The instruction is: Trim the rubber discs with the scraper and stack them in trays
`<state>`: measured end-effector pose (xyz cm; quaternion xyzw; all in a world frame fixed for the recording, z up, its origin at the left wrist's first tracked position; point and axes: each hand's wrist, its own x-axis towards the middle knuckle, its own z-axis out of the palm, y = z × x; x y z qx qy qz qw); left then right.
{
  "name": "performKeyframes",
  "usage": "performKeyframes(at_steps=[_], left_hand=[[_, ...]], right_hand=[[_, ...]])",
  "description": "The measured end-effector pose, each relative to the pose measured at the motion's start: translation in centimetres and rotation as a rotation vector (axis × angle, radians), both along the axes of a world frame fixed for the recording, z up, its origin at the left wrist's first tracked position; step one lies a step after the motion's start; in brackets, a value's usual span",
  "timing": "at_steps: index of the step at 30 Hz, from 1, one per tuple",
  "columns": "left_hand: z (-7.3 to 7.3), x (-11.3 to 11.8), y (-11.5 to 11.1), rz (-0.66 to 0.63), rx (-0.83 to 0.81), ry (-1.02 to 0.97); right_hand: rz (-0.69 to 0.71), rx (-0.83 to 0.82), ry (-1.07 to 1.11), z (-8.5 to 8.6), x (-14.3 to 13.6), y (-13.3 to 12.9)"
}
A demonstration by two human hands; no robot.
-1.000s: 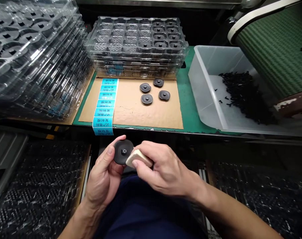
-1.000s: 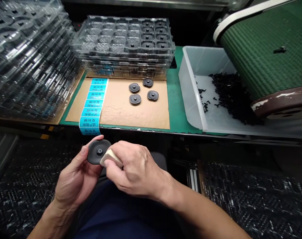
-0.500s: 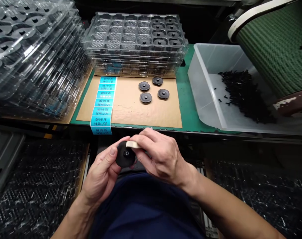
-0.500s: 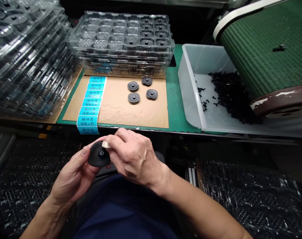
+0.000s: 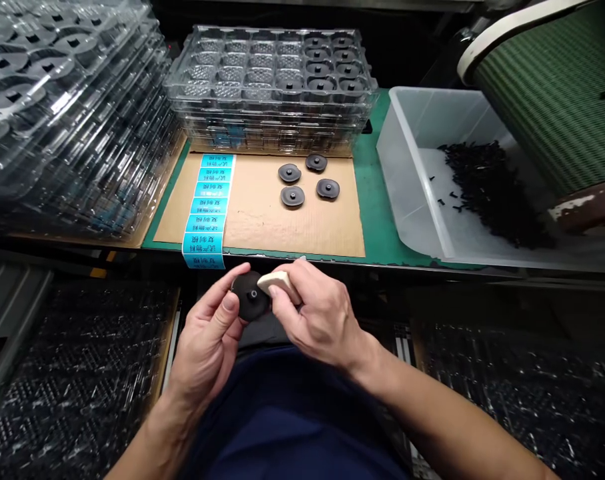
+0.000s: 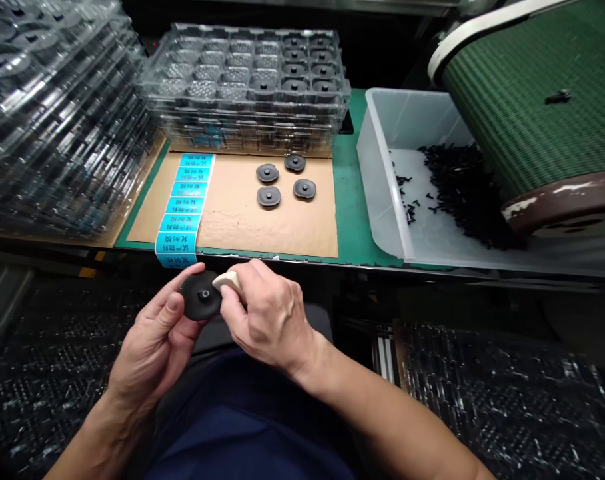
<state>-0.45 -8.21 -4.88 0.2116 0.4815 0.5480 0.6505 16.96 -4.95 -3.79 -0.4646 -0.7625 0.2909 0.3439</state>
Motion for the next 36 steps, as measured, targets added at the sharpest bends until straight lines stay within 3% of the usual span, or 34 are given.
performKeyframes(at_steps=[3,5,8,10,13,15,17,19,20,23,25,27,29,31,33,34,36], left_hand=[[-0.1,0.3,0.0,0.111,0.075,0.052],[-0.1,0.0,0.0,0.079,0.064,0.03],[-0.3,-0.8,-0.1,-0.097,-0.022,-0.043],[-0.4,-1.3,-0.1,-0.215,-0.079,-0.11],[-0.3,-1.3,-0.1,-0.251,-0.138,-0.199],[-0.1,-1.0,0.1,-0.142,-0.115,-0.199],[0.2,-0.8,0.3,-0.013,-0.066,-0.158],[0.2,-0.9,0.5,0.007,-0.058,-0.12],[0.2,-1.1,0.5,-0.032,-0.072,-0.106],[-0.2,-1.7,0.6,-0.21,-0.131,-0.087],[-0.5,-1.9,0.6,-0.311,-0.179,-0.118],[-0.7,-1.7,0.7,-0.326,-0.198,-0.178],[-0.7,-1.3,0.8,-0.21,-0.141,-0.193],[-0.6,-0.8,0.9,-0.039,-0.038,-0.131],[-0.6,-0.7,0.9,0.056,0.025,-0.047],[-0.7,-0.8,0.9,0.056,0.029,-0.024],[-0.8,-1.3,0.7,-0.02,-0.01,-0.026]], right_hand=[[0.045,-0.259,0.163,0.3,-0.5,-0.4],[0.067,-0.259,0.181,0.3,-0.5,-0.4],[0.078,-0.006,0.093,0.1,0.0,0.3],[0.181,0.175,0.028,-0.1,0.4,0.9],[0.277,0.343,-0.023,-0.3,0.4,1.1],[0.181,0.254,0.003,-0.5,0.1,0.7],[0.095,0.021,0.066,-0.7,-0.3,0.1],[0.08,-0.136,0.094,-0.8,-0.5,-0.3],[0.086,-0.135,0.076,-0.9,-0.5,-0.3],[0.125,0.076,-0.031,-1.0,0.0,0.2],[0.238,0.241,-0.086,-1.0,0.3,0.9],[0.299,0.338,-0.102,-1.0,0.4,1.3],[0.198,0.259,-0.054,-1.0,0.0,1.3],[0.072,-0.041,0.045,-1.0,-0.5,1.0],[0.048,-0.332,0.129,-1.1,-0.9,0.6],[0.065,-0.393,0.149,-1.1,-1.0,0.4],[0.079,-0.322,0.137,-1.3,-1.0,0.3]])
